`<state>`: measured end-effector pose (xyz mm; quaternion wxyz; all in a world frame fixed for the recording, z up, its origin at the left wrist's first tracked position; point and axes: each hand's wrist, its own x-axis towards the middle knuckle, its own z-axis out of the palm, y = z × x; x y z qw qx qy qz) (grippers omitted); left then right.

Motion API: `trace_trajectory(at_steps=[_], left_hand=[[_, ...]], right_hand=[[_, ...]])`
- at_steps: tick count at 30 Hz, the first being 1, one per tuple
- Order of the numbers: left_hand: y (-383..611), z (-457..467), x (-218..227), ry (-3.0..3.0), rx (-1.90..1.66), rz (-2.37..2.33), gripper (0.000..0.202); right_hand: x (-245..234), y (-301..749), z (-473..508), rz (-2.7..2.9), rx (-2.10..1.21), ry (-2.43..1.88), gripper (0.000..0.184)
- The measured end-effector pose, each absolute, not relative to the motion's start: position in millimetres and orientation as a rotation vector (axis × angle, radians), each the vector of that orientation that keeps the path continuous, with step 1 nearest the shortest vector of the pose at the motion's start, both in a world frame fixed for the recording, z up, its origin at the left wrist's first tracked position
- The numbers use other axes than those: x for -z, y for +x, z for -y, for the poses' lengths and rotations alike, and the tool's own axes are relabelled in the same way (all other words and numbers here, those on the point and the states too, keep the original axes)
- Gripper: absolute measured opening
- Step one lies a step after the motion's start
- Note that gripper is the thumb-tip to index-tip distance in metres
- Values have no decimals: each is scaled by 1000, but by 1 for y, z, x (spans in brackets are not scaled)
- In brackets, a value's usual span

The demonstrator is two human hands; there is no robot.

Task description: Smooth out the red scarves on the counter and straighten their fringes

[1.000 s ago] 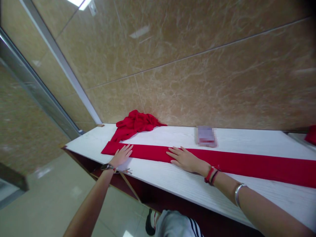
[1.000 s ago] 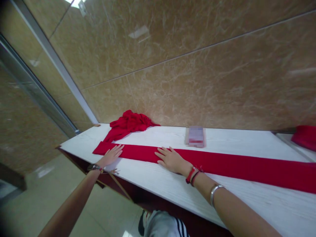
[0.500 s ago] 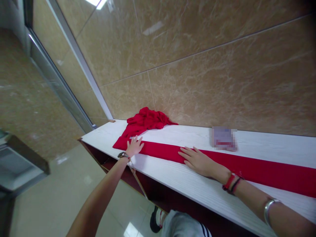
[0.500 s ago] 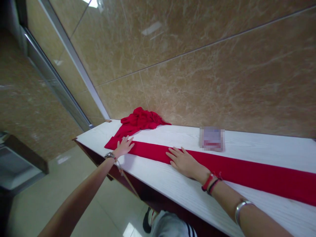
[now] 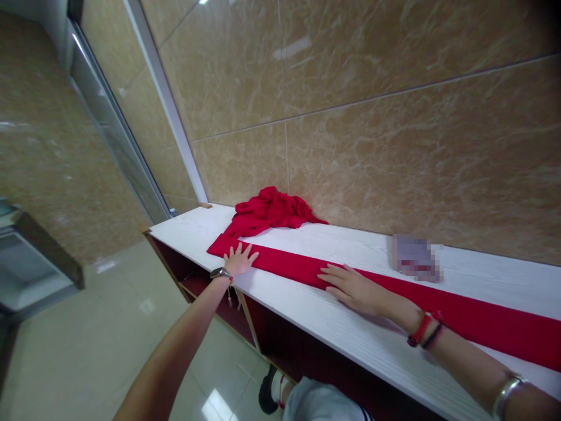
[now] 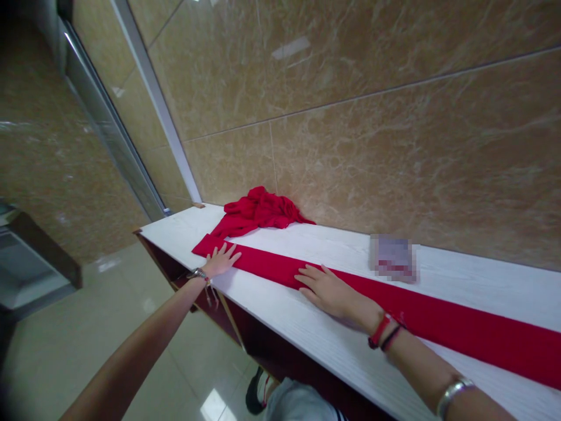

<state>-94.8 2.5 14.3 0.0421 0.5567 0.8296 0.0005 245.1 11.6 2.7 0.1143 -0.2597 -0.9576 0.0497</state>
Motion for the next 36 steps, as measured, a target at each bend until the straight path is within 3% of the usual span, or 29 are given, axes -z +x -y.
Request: trace_trajectory(at_steps=[8, 14, 21, 28, 36], left_hand=[[-125, -9, -6, 1684, 82, -2607, 66], [-147, -12, -7, 1646, 83, -2638, 64], [-114, -17, -16, 1672, 32, -2717, 63], [-13, -9, -7, 2230, -45, -2151, 60], [-10, -10, -5, 2221, 6, -2139, 58]], right_hand=[[-3, 168, -31, 2791, -114, -647, 50], [16, 165, -37, 2844, -109, -645, 53], [5, 170, -33, 2891, -160, -669, 55], [3, 235, -10, 2901, -132, -742, 54], [8, 364, 18, 2825, -78, -1102, 54]])
